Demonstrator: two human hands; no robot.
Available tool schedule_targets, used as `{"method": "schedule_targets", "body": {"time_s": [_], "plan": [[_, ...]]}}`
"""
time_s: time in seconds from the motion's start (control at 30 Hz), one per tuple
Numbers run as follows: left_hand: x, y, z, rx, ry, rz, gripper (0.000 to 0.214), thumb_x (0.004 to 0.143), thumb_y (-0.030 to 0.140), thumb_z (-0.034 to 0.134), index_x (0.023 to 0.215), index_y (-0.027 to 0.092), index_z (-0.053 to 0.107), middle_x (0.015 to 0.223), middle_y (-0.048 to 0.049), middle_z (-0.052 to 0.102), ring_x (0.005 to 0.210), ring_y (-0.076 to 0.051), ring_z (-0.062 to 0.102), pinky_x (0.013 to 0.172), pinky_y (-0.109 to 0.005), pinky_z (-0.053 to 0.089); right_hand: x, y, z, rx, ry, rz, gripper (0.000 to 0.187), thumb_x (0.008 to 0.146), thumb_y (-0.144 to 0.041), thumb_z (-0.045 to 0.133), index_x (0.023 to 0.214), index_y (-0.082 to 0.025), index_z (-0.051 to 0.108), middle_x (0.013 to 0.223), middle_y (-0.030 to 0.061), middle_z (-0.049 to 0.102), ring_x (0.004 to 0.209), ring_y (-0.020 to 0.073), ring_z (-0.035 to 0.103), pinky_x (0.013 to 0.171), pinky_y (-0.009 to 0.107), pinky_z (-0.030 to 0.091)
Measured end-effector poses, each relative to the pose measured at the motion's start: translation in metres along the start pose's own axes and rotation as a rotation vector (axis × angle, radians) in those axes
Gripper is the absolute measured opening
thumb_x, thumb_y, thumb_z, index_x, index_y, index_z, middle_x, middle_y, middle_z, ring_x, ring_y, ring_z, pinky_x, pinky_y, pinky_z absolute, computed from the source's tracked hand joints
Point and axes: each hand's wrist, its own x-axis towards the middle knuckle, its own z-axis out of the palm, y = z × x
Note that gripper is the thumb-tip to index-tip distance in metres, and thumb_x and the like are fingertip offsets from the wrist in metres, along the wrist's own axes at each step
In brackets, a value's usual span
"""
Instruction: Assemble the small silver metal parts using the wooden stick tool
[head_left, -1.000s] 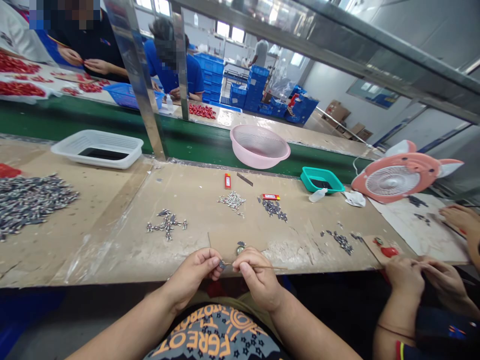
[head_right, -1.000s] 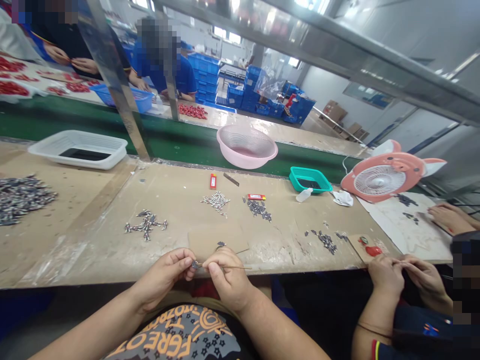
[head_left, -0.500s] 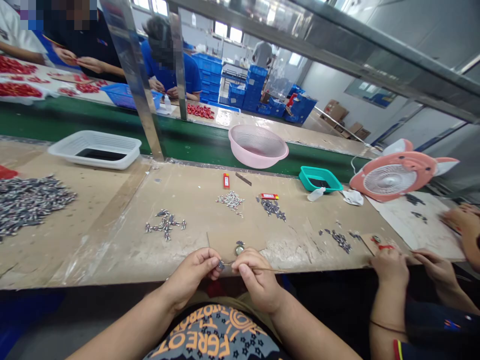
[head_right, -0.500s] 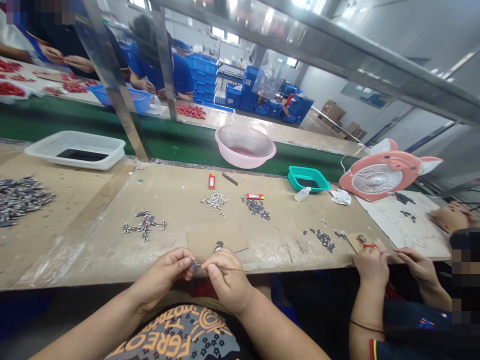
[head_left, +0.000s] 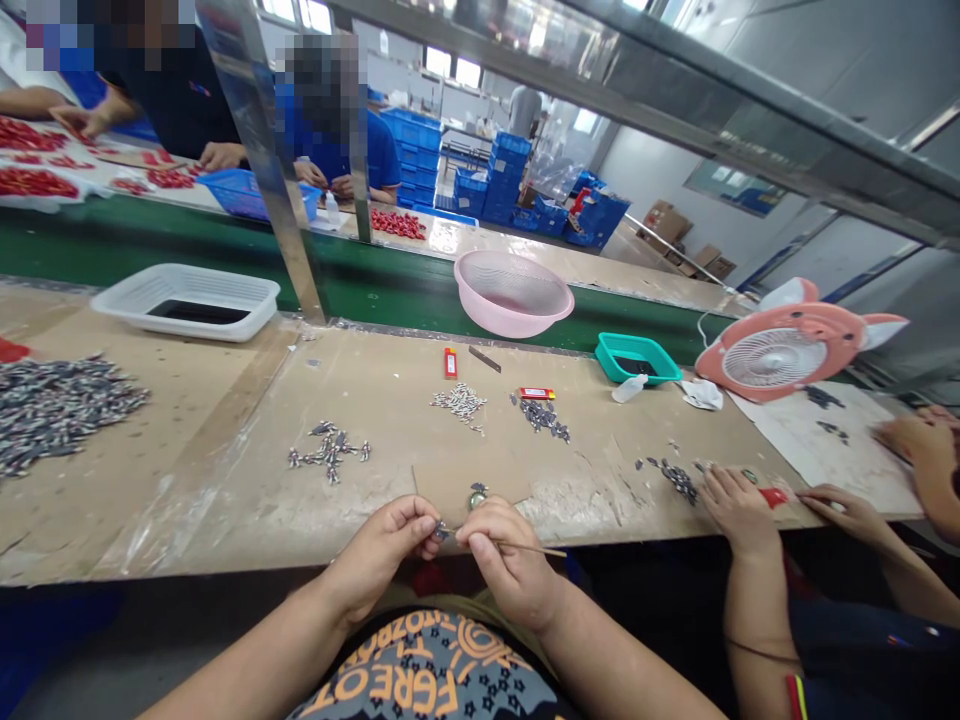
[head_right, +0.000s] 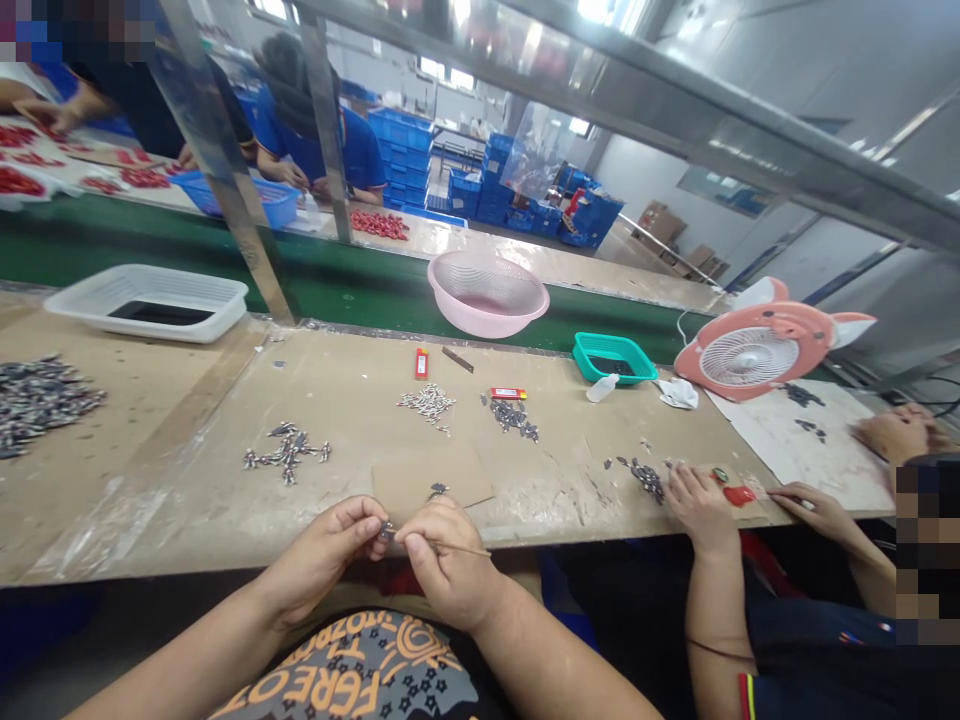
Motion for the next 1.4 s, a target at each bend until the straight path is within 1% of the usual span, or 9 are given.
{"method": "schedule_targets", "body": {"time_s": [0.47, 0.67, 0.83, 1.17, 1.27, 1.33, 1.4], "plan": [[0.0007, -0.0001, 0.0002, -0.007, 0.025, 0.005, 0.018, 0.079, 0.033, 0.064, 0.077, 0.017, 0.058, 0.064, -0.0002, 0.060, 0.064, -0.013, 0.050, 0.065, -0.026, 0.038, -0.0034, -0.0010, -0.0039, -0.014, -0.060, -0.001, 0.017, 0.089, -0.016, 0.041, 0.091, -0.021, 0.057, 0.080, 0.0038, 0.061, 0.079, 0.0170, 0.054, 0.081, 0.036, 0.044], [0.0000, 0.0006, 0.0009, -0.001, 0.010, 0.008, 0.017, 0.079, 0.032, 0.063, 0.076, 0.016, 0.058, 0.064, 0.0001, 0.059, 0.063, -0.013, 0.050, 0.064, -0.025, 0.037, -0.0002, -0.0010, -0.0034, -0.039, -0.046, -0.033, 0.018, 0.090, -0.018, 0.040, 0.093, -0.021, 0.057, 0.081, 0.0042, 0.062, 0.080, 0.0172, 0.055, 0.081, 0.036, 0.044], [0.0003, 0.0015, 0.0009, -0.020, 0.023, -0.003, 0.018, 0.078, 0.034, 0.064, 0.075, 0.017, 0.059, 0.063, -0.0001, 0.059, 0.062, -0.013, 0.050, 0.063, -0.025, 0.038, 0.0002, -0.0014, -0.0040, -0.034, -0.070, -0.026, 0.017, 0.090, -0.018, 0.041, 0.091, -0.021, 0.057, 0.080, 0.0041, 0.061, 0.078, 0.0169, 0.054, 0.079, 0.036, 0.044], [0.0003, 0.0011, 0.0008, -0.005, 0.014, 0.011, 0.018, 0.078, 0.033, 0.064, 0.074, 0.017, 0.058, 0.063, 0.0000, 0.059, 0.062, -0.013, 0.049, 0.063, -0.025, 0.037, 0.0066, -0.0022, -0.0002, -0.033, -0.027, -0.022, 0.018, 0.090, -0.020, 0.040, 0.090, -0.021, 0.058, 0.078, 0.0040, 0.061, 0.075, 0.0172, 0.054, 0.078, 0.035, 0.044], [0.0003, 0.0004, 0.0004, -0.008, 0.019, 0.005, 0.018, 0.079, 0.033, 0.064, 0.075, 0.017, 0.058, 0.063, 0.0002, 0.059, 0.063, -0.013, 0.050, 0.064, -0.025, 0.037, 0.0049, -0.0034, 0.0002, -0.027, -0.035, -0.026, 0.017, 0.090, -0.019, 0.041, 0.090, -0.021, 0.058, 0.078, 0.0039, 0.062, 0.077, 0.0170, 0.055, 0.078, 0.035, 0.045], [0.0003, -0.0001, 0.0001, -0.012, 0.025, 0.009, 0.018, 0.079, 0.033, 0.064, 0.076, 0.017, 0.058, 0.064, 0.0002, 0.059, 0.063, -0.013, 0.050, 0.064, -0.025, 0.038, 0.0034, -0.0024, -0.0026, -0.020, -0.045, -0.026, 0.017, 0.090, -0.020, 0.041, 0.090, -0.021, 0.059, 0.078, 0.0038, 0.062, 0.077, 0.0167, 0.056, 0.079, 0.035, 0.045], [0.0004, -0.0006, -0.0003, -0.022, 0.033, 0.008, 0.018, 0.079, 0.034, 0.064, 0.076, 0.017, 0.058, 0.064, 0.0000, 0.059, 0.063, -0.013, 0.050, 0.064, -0.025, 0.038, 0.0041, 0.0037, -0.0091, -0.020, -0.032, 0.009, 0.019, 0.091, -0.020, 0.040, 0.093, -0.021, 0.059, 0.081, 0.0040, 0.064, 0.078, 0.0163, 0.058, 0.079, 0.034, 0.046]]}}
